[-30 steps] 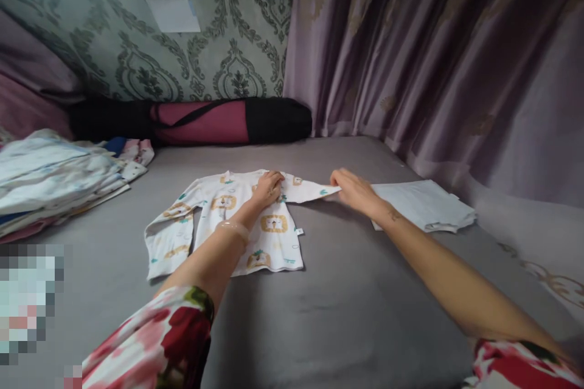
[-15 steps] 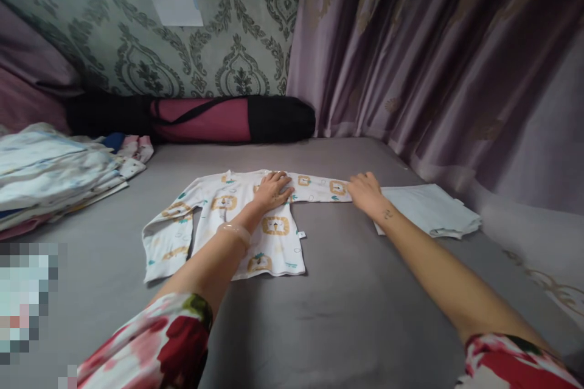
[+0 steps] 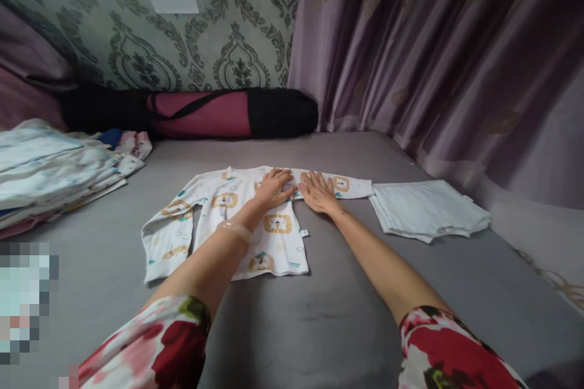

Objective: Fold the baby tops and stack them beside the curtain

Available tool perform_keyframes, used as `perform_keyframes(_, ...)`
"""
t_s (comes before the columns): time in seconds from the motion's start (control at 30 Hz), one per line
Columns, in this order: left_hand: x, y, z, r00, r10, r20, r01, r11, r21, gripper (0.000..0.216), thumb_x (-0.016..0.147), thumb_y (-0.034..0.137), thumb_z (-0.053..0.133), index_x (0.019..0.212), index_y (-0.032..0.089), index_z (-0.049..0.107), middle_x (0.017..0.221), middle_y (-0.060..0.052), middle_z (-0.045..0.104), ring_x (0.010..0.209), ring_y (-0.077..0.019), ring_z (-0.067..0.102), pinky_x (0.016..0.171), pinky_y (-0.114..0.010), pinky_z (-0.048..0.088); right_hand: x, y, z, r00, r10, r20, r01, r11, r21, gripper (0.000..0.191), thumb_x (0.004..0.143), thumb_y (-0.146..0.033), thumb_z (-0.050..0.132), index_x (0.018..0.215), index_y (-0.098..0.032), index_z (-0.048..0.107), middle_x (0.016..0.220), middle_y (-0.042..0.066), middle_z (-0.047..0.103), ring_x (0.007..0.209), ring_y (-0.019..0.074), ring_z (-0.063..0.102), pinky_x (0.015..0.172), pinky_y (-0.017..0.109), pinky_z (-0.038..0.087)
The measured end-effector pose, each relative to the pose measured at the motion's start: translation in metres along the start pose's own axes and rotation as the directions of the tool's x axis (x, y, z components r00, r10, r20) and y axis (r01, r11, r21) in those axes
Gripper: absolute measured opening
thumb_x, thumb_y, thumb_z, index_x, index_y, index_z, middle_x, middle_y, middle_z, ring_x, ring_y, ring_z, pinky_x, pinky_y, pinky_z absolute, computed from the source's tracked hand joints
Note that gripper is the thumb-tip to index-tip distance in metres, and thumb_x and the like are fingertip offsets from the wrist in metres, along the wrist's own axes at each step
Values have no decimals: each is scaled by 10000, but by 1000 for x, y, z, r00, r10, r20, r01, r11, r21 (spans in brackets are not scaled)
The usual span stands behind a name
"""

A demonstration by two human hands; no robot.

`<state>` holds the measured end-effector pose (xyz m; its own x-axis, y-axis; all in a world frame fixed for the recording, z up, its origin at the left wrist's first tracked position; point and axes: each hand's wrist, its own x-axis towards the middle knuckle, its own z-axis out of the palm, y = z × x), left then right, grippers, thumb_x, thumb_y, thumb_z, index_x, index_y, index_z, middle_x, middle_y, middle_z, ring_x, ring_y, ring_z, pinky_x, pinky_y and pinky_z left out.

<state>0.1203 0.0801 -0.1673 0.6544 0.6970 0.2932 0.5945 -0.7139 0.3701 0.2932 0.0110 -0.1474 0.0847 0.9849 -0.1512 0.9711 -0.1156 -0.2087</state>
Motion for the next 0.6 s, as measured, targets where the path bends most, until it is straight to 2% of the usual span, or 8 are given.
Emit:
perform_keyframes(0.1, 0, -1, 0, 1000, -1, 12, 1, 1000, 9, 423, 902, 470, 501, 1219, 213, 613, 1412, -74, 535, 1320, -290, 396, 1084, -477, 336, -7, 31, -11, 982, 184, 49, -182, 982, -45, 607, 977, -541, 80, 1550, -355, 148, 1637, 26, 96, 1486, 327, 45, 1141, 619, 22)
perform_keyframes(0.17, 0, -2, 0, 999, -2, 33, 1, 1000, 19, 427, 911, 473, 485, 1226, 210, 600, 1432, -81, 512, 1335, -297, 380, 1087, -487, 329, -9, 46, -16, 949, 313, 43, -309, 948, -74, 612, 974, -540, 73, 1552, -351, 138, 1635, 49, 103, 1483, 335, 63, 1133, 631, 15)
perform_keyframes(0.23, 1, -2, 0, 998, 4, 60, -6, 999, 35, 437, 922, 471, 462, 1247, 202, 577, 1452, -97, 486, 1347, -304, 368, 1089, -501, 324, -11, 53, -19, 922, 386, 10, -383, 917, -109, 621, 976, -525, 80, 1556, -313, 151, 1627, 90, 133, 1480, 327, 94, 1136, 623, 9)
perform_keyframes(0.33, 2, 0, 1, 997, 23, 78, -28, 998, 62, 437, 939, 449, 433, 1273, 190, 545, 1471, -113, 455, 1365, -304, 354, 1107, -505, 303, -17, 53, -21, 933, 355, -67, -361, 917, -168, 623, 987, -493, 82, 1553, -260, 201, 1594, 145, 230, 1470, 315, 158, 1140, 612, 54)
perform_keyframes(0.43, 5, 6, -2, 992, 15, 125, -23, 998, 58, 407, 937, 410, 444, 1255, 179, 551, 1480, -130, 437, 1376, -300, 359, 1119, -495, 302, -25, 48, -28, 954, 253, -159, -291, 909, -299, 581, 1008, -466, 133, 1516, -258, 324, 1524, 161, 369, 1425, 306, 285, 1131, 580, 190)
perform_keyframes(0.53, 0, 6, -22, 986, -1, 169, -3, 1000, 22, 366, 891, 400, 528, 1167, 173, 606, 1449, -159, 462, 1341, -306, 420, 1081, -464, 372, -26, 34, -35, 966, 161, -202, -231, 886, -402, 391, 994, -416, 427, 1333, -255, 540, 1372, 125, 523, 1208, 256, 529, 1008, 481, 435)
perform_keyframes(0.6, -16, -3, -47, 992, -17, 128, 16, 1000, 6, 367, 875, 390, 552, 1157, 163, 616, 1395, -163, 513, 1291, -287, 476, 1059, -413, 400, -20, 14, -33, 975, 110, -193, -184, 885, -427, 303, 951, -365, 560, 1219, -228, 590, 1275, 87, 573, 1062, 203, 597, 906, 409, 518)
